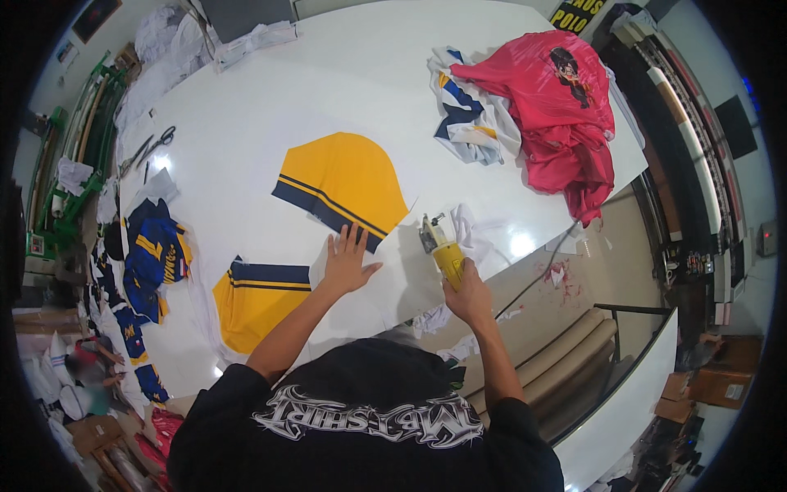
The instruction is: The person uses a yellow electric fabric cutter to cut a large piece of white fabric on a table. They then cut a blue and yellow sports jersey, following the contours of the design. The person handles the fabric and jersey, adjusting their positions on the table while cutting.
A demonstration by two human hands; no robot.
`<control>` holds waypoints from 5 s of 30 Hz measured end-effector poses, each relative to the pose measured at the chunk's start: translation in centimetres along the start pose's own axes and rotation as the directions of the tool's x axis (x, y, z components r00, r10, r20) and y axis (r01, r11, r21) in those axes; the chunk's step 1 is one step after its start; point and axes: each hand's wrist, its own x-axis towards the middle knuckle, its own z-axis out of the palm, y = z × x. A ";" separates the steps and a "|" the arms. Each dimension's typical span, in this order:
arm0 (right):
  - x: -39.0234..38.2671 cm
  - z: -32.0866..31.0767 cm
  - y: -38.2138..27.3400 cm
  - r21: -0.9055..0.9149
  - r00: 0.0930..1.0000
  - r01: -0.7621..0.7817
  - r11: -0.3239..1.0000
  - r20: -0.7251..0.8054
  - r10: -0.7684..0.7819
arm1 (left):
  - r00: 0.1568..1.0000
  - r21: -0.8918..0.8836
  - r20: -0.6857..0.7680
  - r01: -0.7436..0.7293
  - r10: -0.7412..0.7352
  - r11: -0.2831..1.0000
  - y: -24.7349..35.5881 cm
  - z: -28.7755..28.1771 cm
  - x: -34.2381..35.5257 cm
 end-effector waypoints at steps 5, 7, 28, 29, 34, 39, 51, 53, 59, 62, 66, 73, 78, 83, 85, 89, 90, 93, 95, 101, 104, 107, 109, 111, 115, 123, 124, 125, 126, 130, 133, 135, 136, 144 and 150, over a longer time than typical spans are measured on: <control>-3.3 1.0 1.8 -0.023 0.995 0.082 0.996 0.050 -0.081 | 0.998 -0.046 0.054 0.032 -0.029 0.998 2.1 1.0 -6.0; -4.5 1.2 2.0 -0.018 0.994 0.078 0.997 0.072 -0.077 | 0.999 -0.060 0.044 0.030 -0.028 0.998 2.9 1.2 -7.5; -0.8 2.7 -1.3 0.002 0.989 0.136 0.991 0.051 -0.136 | 0.996 -0.197 -0.032 0.071 -0.079 0.978 3.7 1.2 -8.5; -0.6 2.8 -1.5 0.007 0.989 0.143 0.990 0.039 -0.143 | 0.997 -0.195 -0.026 0.072 -0.078 0.978 3.7 1.2 -8.4; 0.8 3.0 -2.8 0.010 0.990 0.135 0.991 0.036 -0.135 | 0.996 -0.190 -0.042 0.065 -0.074 0.980 3.6 1.4 -8.6; 2.7 3.7 -3.4 -0.008 0.982 0.185 0.983 -0.034 -0.185 | 0.997 -0.192 -0.029 0.069 -0.076 0.979 3.6 1.2 -8.6; 8.6 2.4 -5.5 -0.042 0.986 0.168 0.985 0.019 -0.167 | 0.998 -0.187 0.027 0.057 -0.052 0.981 3.3 0.6 -8.4; 9.8 2.1 -5.5 -0.051 0.983 0.183 0.982 0.034 -0.182 | 0.998 -0.204 0.036 0.060 -0.054 0.977 3.3 0.4 -8.4; 13.4 1.2 -5.6 -0.082 0.969 0.239 0.968 0.084 -0.232 | 0.994 -0.216 0.074 0.097 -0.083 0.972 3.7 -0.6 -8.0; 15.1 0.9 -5.3 -0.083 0.957 0.281 0.956 0.100 -0.273 | 0.993 -0.236 0.026 0.122 -0.119 0.964 3.7 -0.7 -7.4; 17.1 0.4 -5.2 -0.103 0.934 0.352 0.930 0.102 -0.342 | 0.965 -0.267 -0.098 0.209 -0.242 0.941 2.9 -0.6 -5.8; 19.7 -0.5 -6.2 -0.110 0.916 0.385 0.916 0.165 -0.366 | 0.867 -0.194 -0.135 0.453 -0.481 0.870 -0.2 -1.9 -2.3; 21.9 -1.6 -7.2 -0.144 0.901 0.394 0.908 0.258 -0.350 | 0.839 -0.144 -0.058 0.529 -0.540 0.837 -1.5 -2.1 -1.0; 23.8 -1.8 -7.8 -0.117 0.873 0.452 0.884 0.260 -0.412 | 0.836 -0.132 -0.017 0.542 -0.549 0.830 -1.9 -2.4 -0.7; 24.6 -2.0 -8.3 -0.128 0.864 0.464 0.876 0.283 -0.417 | 0.833 -0.143 -0.035 0.542 -0.552 0.828 -1.9 -2.3 -0.7; 26.2 -2.3 -9.3 -0.145 0.840 0.499 0.855 0.324 -0.435 | 0.835 -0.148 -0.042 0.538 -0.549 0.830 -1.7 -2.4 -0.8; 26.7 -2.1 -9.0 -0.144 0.832 0.513 0.847 0.327 -0.448 | 0.837 -0.141 -0.025 0.539 -0.547 0.831 -1.7 -2.8 -0.7; 27.9 -2.2 -9.5 -0.147 0.810 0.544 0.826 0.348 -0.472 | 0.835 -0.153 -0.032 0.540 -0.550 0.828 -1.7 -2.7 -0.7; 28.7 -2.3 -10.2 -0.150 0.797 0.558 0.816 0.370 -0.477 | 0.832 -0.160 -0.031 0.543 -0.554 0.825 -1.7 -2.6 -0.7; 31.2 -2.1 -11.5 -0.156 0.739 0.627 0.764 0.429 -0.519 | 0.822 -0.195 0.012 0.560 -0.569 0.805 -1.7 -3.0 -0.7; 32.6 -1.9 -12.1 -0.152 0.701 0.670 0.726 0.450 -0.553 | 0.816 -0.208 0.038 0.571 -0.577 0.794 -1.6 -3.0 -0.7; 33.5 -1.8 -13.2 -0.158 0.682 0.687 0.709 0.477 -0.555 | 0.807 -0.198 0.067 0.587 -0.587 0.785 -1.7 -3.2 -0.7; 33.8 -1.8 -14.2 -0.171 0.678 0.689 0.704 0.496 -0.542 | 0.802 -0.208 0.065 0.592 -0.593 0.778 -1.7 -3.1 -0.6; 34.6 -1.7 -14.9 -0.175 0.664 0.698 0.694 0.522 -0.536 | 0.801 -0.237 0.037 0.587 -0.597 0.774 -1.6 -2.9 -0.7; 35.9 -1.7 -16.3 -0.182 0.640 0.709 0.681 0.570 -0.514 | 0.807 -0.264 0.011 0.572 -0.591 0.777 -1.6 -2.7 -0.7; 37.5 -1.1 -18.9 -0.191 0.578 0.771 0.608 0.612 -0.540 | 0.805 -0.258 -0.008 0.571 -0.593 0.779 -1.7 -2.7 -0.8; 37.5 -1.1 -19.3 -0.188 0.572 0.775 0.604 0.616 -0.542 | 0.805 -0.255 -0.003 0.573 -0.593 0.779 -1.6 -2.6 -0.8; 37.6 -1.0 -19.7 -0.188 0.566 0.778 0.599 0.623 -0.540 | 0.804 -0.251 -0.001 0.575 -0.594 0.779 -1.6 -2.6 -0.8; 37.7 -0.9 -20.0 -0.188 0.560 0.782 0.594 0.630 -0.538 | 0.803 -0.246 0.000 0.577 -0.595 0.779 -1.6 -2.6 -0.7; 37.9 -0.6 -21.6 -0.168 0.532 0.800 0.576 0.643 -0.552 | 0.805 -0.243 0.010 0.578 -0.594 0.779 -1.6 -2.8 -0.7; 37.4 -0.5 -23.1 -0.192 0.533 0.801 0.566 0.658 -0.532 | 0.802 -0.250 0.025 0.582 -0.596 0.773 -1.6 -3.2 -0.9; 37.3 -0.2 -23.8 -0.190 0.528 0.804 0.564 0.664 -0.529 | 0.804 -0.259 0.023 0.579 -0.595 0.773 -1.6 -3.1 -0.9; 37.2 -0.1 -24.2 -0.188 0.526 0.804 0.563 0.668 -0.527 | 0.803 -0.259 0.026 0.581 -0.596 0.771 -1.6 -3.1 -0.9; 37.1 1.3 -26.5 -0.194 0.510 0.811 0.552 0.696 -0.505 | 0.800 -0.264 -0.001 0.578 -0.599 0.772 -1.7 -2.7 -0.9; 36.8 2.6 -27.5 -0.221 0.526 0.810 0.543 0.684 -0.506 | 0.802 -0.286 0.016 0.576 -0.597 0.766 -1.8 -2.7 -0.9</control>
